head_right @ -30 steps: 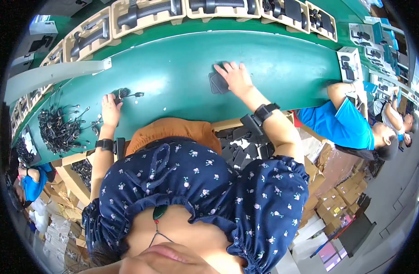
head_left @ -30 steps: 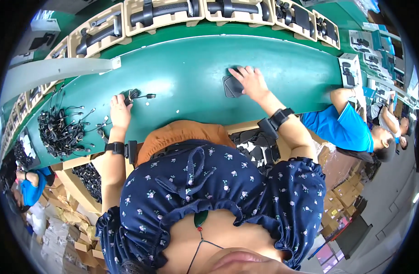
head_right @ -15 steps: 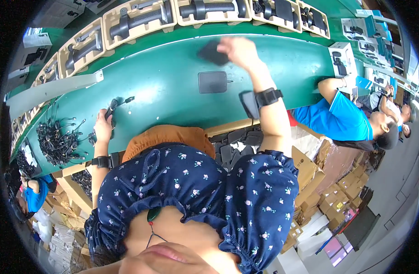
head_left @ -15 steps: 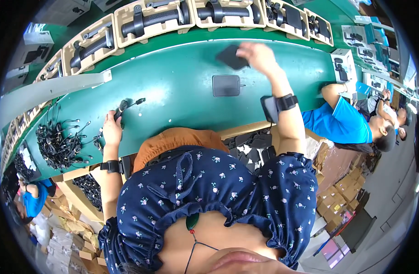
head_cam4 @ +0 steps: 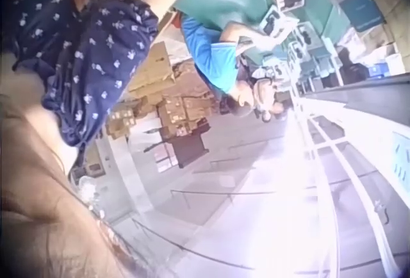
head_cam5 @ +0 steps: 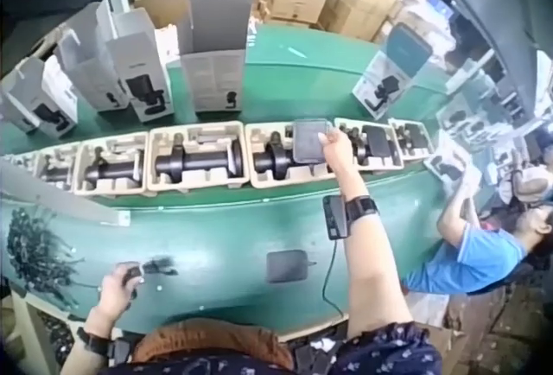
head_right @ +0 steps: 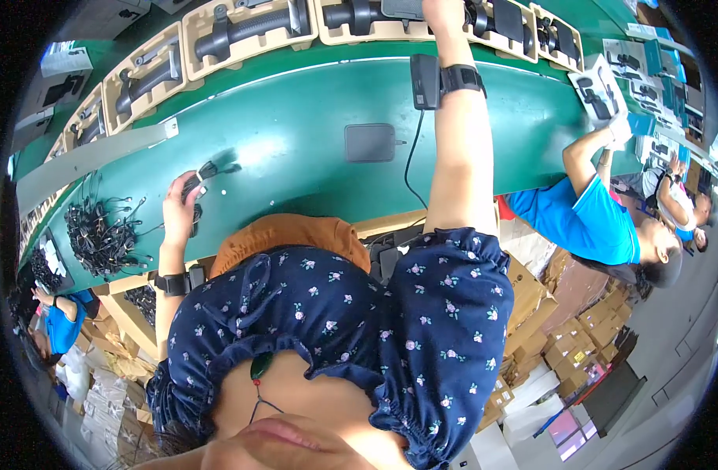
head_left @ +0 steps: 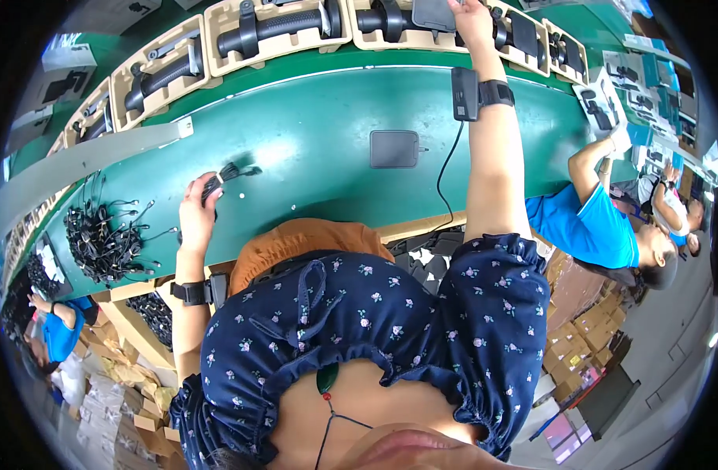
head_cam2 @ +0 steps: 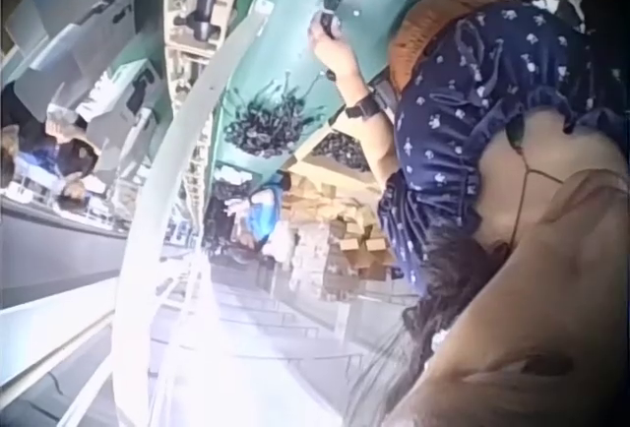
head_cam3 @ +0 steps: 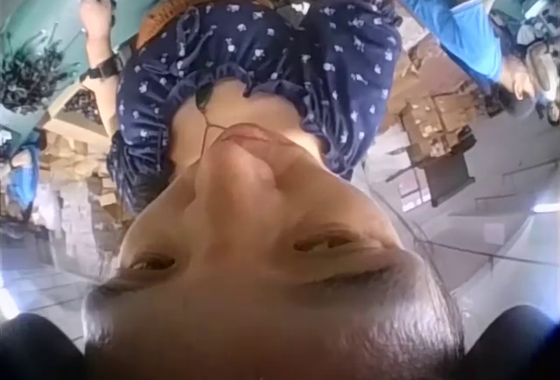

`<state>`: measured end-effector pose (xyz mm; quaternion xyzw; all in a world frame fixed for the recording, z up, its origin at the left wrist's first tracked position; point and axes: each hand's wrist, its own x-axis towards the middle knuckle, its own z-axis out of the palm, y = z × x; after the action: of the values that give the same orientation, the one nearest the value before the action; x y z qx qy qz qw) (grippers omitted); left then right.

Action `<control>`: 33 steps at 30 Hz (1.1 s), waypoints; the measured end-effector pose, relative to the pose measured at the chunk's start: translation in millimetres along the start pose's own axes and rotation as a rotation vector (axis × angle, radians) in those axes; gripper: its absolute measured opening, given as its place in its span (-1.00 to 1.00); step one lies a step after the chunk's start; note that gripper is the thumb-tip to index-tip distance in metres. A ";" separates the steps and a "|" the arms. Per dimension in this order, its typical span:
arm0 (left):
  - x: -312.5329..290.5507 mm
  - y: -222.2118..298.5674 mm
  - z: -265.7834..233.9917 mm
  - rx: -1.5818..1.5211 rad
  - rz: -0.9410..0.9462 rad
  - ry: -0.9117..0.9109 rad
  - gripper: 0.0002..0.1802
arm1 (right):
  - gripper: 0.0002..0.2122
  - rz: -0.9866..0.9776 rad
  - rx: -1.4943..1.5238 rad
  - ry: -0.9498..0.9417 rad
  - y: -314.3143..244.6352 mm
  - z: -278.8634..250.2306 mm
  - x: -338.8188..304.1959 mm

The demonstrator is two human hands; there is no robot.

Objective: The person picks up a cable and a base from a box, joins them together, and places the assembled unit into a tray on the conveyor belt, repeating the process.

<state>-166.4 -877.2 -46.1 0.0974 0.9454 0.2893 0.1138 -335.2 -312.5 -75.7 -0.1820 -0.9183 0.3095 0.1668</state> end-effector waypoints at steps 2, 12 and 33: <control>-16.1 14.5 -11.0 -0.036 -0.028 0.006 -0.66 | -0.62 -0.052 0.095 -0.145 -89.3 -18.8 -41.7; 18.4 92.3 -18.4 -0.628 -0.027 -0.337 -0.63 | -0.60 -0.682 0.194 -0.703 -223.3 22.2 -262.0; -23.2 -1.1 48.4 -1.111 -0.042 -0.939 -0.75 | -0.47 -1.076 0.028 -0.856 -254.2 56.4 -331.4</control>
<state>-131.3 -858.5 -82.1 0.1210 0.5121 0.6522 0.5456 -126.5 -674.8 -22.4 0.4398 -0.8619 0.2400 -0.0777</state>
